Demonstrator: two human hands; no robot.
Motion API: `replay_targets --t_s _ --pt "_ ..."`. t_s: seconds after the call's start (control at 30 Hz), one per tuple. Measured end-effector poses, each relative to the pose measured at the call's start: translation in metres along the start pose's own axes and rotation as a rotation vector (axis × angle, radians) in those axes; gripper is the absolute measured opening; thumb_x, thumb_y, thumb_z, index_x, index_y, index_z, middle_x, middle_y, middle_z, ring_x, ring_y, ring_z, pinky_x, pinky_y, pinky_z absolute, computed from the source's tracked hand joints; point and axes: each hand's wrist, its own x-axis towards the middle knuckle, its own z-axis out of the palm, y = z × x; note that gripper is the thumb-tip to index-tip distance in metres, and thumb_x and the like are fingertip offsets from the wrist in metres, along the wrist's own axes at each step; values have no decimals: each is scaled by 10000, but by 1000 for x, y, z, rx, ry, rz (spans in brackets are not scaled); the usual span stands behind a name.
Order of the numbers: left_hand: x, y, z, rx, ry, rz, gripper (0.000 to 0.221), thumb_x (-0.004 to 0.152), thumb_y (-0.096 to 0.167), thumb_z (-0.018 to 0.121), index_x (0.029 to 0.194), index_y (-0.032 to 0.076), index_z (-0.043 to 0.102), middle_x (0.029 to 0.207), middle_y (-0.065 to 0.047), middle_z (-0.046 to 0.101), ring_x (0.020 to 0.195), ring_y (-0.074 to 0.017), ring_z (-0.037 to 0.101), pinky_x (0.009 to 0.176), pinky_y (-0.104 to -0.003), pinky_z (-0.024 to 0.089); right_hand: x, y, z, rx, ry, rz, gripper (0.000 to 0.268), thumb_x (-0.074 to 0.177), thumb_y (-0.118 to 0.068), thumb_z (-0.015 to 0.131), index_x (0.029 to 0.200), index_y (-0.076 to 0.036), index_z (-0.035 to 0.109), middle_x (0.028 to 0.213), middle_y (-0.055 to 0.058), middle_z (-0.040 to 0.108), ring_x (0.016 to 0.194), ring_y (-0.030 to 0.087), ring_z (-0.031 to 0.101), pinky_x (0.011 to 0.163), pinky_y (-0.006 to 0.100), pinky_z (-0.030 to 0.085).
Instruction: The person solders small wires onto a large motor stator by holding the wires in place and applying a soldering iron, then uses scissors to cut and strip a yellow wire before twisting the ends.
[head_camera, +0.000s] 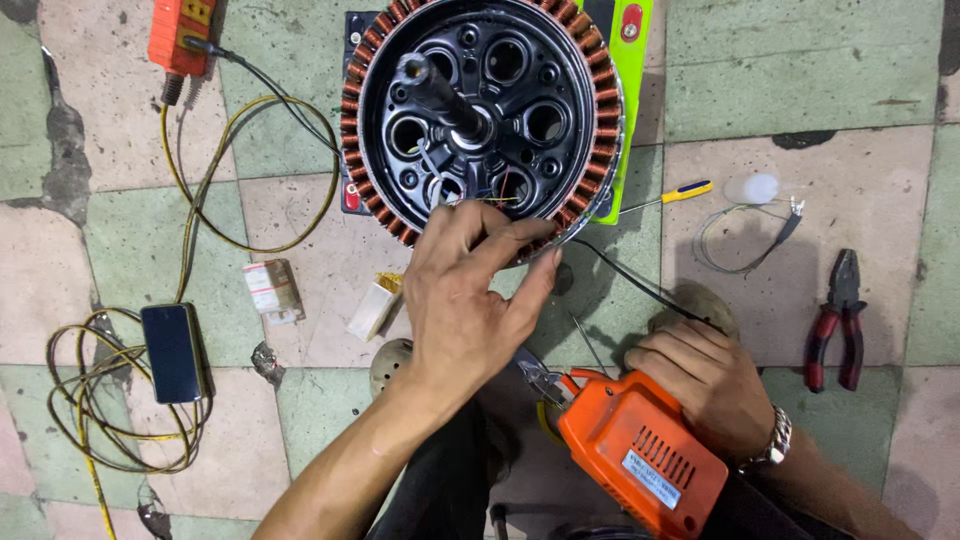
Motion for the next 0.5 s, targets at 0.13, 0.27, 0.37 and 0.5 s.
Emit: replay_targets --t_s 0.13,0.27,0.37,0.5 --pt "1 3 5 -2 22 -25 211 851 197 826 1046 120 794 891 -7 581 870 -199 542 742 -349 453 1 0 -4 35 -36 33 285 744 -216 738 975 -49 730 951 95 731 906 280 704 804 429 552" --pt "1 4 8 -13 40 -41 161 873 189 828 1020 131 799 882 5 594 864 -190 532 724 -334 442 5 -5 -10 58 3 20 277 744 -184 719 976 -31 723 958 107 725 914 290 702 812 427 550" --pt "3 5 7 -3 42 -39 154 875 182 824 1020 135 798 885 9 607 855 -185 533 722 -329 441 9 -7 -13 65 8 7 276 746 -191 723 966 -24 721 947 103 724 901 286 700 805 424 550" --pt "4 5 7 18 35 -31 150 876 182 826 1014 133 795 880 13 620 837 -187 527 716 -335 435 8 -6 -12 60 12 -14 266 762 -191 723 970 -24 723 953 102 725 903 277 700 807 423 552"
